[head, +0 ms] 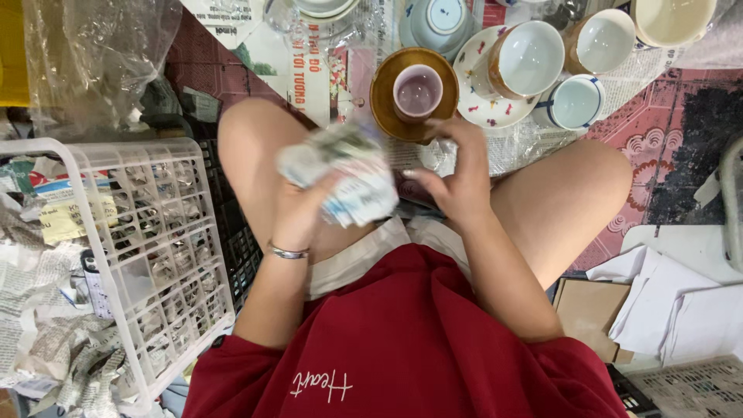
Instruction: The person sits on the floor and wraps small ceramic cups and bowls with newspaper. They fold the paper around each item individually, then place the wrapped items into a nearby basket.
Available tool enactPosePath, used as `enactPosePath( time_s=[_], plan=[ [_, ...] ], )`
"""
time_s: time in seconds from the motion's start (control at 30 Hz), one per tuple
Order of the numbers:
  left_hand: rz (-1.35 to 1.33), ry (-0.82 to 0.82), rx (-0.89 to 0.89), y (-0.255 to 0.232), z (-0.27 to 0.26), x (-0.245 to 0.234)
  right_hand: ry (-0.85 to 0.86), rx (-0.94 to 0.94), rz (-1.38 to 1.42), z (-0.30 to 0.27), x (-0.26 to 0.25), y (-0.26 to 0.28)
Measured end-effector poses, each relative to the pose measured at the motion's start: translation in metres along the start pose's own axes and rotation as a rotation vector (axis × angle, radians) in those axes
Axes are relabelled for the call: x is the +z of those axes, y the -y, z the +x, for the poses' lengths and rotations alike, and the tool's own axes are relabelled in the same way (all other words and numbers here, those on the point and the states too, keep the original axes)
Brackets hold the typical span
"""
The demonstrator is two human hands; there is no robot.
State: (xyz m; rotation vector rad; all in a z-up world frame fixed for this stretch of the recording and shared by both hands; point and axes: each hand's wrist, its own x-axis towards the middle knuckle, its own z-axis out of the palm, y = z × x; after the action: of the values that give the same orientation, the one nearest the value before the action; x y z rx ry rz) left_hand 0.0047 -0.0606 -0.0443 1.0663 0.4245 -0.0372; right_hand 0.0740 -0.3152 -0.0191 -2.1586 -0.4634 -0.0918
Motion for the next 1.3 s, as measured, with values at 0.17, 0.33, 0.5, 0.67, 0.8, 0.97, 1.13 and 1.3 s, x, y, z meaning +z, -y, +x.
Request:
enactPosePath(
  time_s=[0.17,0.33,0.5,0.67,0.8,0.97,1.13,1.3],
  plan=[
    [-0.170,-0.239,0.173,-0.006,0.039,-0.021,-0.134,-0.034,-0.333,0.014,0.015,0.001],
    [0.065,-0.255,0.098,0.023,0.077,-0.028,-0.088,-0.014,-0.355,0.035,0.031,0.000],
    [0.010,-0.213,0.086,0.039,0.081,-0.040,-0.078,-0.041,-0.378,0.055,0.024,-0.005],
    [0.161,-0.205,0.094,0.044,0.095,-0.044,-0.111,-0.076,-0.299,0.051,0.021,-0.001],
    [0.437,-0.271,-0.097,0.040,0.112,-0.035,-0.158,-0.151,-0.252,0.055,0.023,0.017],
    [0.735,-0.269,-0.056,0.040,0.118,-0.022,-0.067,-0.269,-0.226,0.073,0.050,0.036],
    [1.132,-0.273,-0.193,0.022,0.123,-0.029,0.013,-0.296,-0.300,0.100,0.076,0.033],
    [0.865,-0.103,-0.407,0.018,0.114,-0.042,0.122,-0.313,-0.415,0.107,0.077,0.025]
  ],
)
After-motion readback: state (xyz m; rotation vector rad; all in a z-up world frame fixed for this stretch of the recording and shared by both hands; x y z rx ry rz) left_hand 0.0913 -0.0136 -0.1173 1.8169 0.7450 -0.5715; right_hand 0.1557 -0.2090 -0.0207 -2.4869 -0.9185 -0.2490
